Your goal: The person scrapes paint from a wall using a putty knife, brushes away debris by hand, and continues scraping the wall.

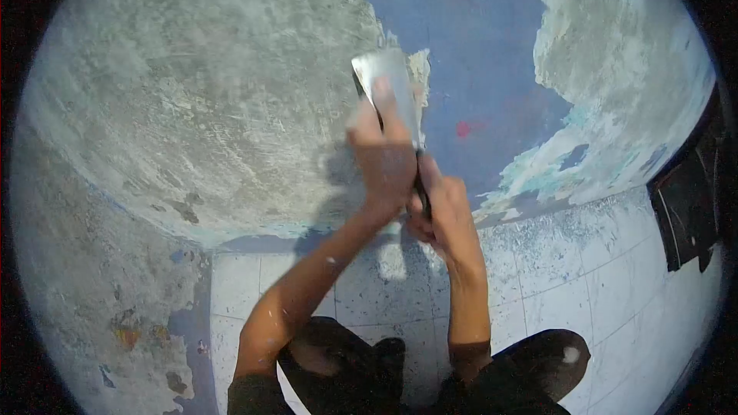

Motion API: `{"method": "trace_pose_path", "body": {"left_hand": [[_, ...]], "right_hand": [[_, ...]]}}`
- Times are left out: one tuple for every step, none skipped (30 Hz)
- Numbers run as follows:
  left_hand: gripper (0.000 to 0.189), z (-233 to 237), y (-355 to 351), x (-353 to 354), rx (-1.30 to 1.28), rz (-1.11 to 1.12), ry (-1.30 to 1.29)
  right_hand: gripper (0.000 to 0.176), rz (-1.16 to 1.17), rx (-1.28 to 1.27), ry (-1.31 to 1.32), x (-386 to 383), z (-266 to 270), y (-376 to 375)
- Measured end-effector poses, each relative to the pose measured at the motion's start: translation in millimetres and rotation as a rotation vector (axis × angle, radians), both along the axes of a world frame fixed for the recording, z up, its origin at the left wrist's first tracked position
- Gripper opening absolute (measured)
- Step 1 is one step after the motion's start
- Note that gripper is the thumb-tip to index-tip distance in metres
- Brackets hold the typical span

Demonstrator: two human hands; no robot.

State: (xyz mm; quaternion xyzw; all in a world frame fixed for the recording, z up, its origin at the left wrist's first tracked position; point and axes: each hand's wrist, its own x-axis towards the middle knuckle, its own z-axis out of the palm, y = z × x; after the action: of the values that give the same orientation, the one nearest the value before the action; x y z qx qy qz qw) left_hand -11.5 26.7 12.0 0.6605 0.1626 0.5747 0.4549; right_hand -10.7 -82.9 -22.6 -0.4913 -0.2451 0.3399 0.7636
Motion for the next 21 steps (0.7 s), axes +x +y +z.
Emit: {"method": "trace_pose_path", "body": {"left_hand": [[0.057, -3, -1, 0, -0.001, -0.025, 0.017], [0.056, -2, -3, -1, -0.005, -0.045, 0.027], [0.056, 4, -3, 0, 0.004, -0.061, 0.024], [0.056, 2, -5, 1, 0.015, -0.053, 0.044], [0.056, -6, -10, 0, 0.018, -0.043, 0.070], [0.055, -6, -12, -3, 0.028, -0.030, 0.092], [0.055, -2, -7, 0, 0.075, -0.074, 0.047], [0.058, 1, -6, 1, 0.038, -0.098, 0.060], [0.061, 2, -8, -1, -0.007, -0.126, 0.087], [0.064, 3, -9, 0, -0.048, -0.154, 0.101], [0.064, -3, -7, -1, -0.044, -0.155, 0.126], [0.064, -9, -6, -4, -0.045, -0.155, 0.151], [0.064, -10, -4, -5, -0.037, -0.157, 0.171], [0.063, -6, 2, -2, 0.015, -0.164, 0.135], [0.062, 3, 9, 1, 0.063, -0.167, 0.106], [0.061, 6, 10, 1, 0.092, -0.178, 0.091], [0.060, 6, 6, -1, 0.079, -0.212, 0.055], [0.058, 4, 4, 2, 0.073, -0.169, 0.043], [0.057, 0, 0, 2, 0.063, -0.131, 0.036], [0.057, -6, -5, 2, 0.049, -0.088, 0.024], [0.058, -9, -5, -2, 0.091, -0.029, 0.099]], "right_hand": [[0.054, -0.022, 0.009, -0.003, -1, -1, -2], [0.055, -0.039, 0.014, -0.013, -2, 1, -5], [0.055, -0.052, 0.032, -0.037, -1, 6, -4], [0.056, -0.049, 0.033, -0.023, -1, 2, -5], [0.056, -0.042, 0.026, -0.003, -4, -11, -8], [0.057, -0.034, 0.027, 0.013, -7, -12, -7], [0.057, -0.036, 0.032, -0.002, -5, -9, -5], [0.057, -0.041, 0.032, -0.010, -3, -5, -5], [0.057, -0.049, 0.024, -0.004, -5, -4, -7], [0.058, -0.076, 0.020, -0.001, -6, -7, -5], [0.058, -0.101, 0.014, 0.001, -8, -11, -1], [0.058, -0.126, 0.003, 0.005, -11, -15, 1], [0.058, -0.132, -0.004, 0.002, -15, -18, 2], [0.058, -0.132, 0.020, -0.022, -12, -13, 7], [0.058, -0.129, 0.041, -0.040, -9, -4, 14], [0.058, -0.132, 0.044, -0.044, -10, -3, 16], [0.058, -0.158, 0.013, -0.058, -13, -8, 13], [0.057, -0.186, 0.002, -0.090, -12, -8, 15], [0.057, -0.217, -0.012, -0.116, -11, -8, 14], [0.057, -0.182, -0.025, -0.089, -12, -12, 10], [0.057, -0.151, -0.027, -0.066, -13, -15, 5]]}}
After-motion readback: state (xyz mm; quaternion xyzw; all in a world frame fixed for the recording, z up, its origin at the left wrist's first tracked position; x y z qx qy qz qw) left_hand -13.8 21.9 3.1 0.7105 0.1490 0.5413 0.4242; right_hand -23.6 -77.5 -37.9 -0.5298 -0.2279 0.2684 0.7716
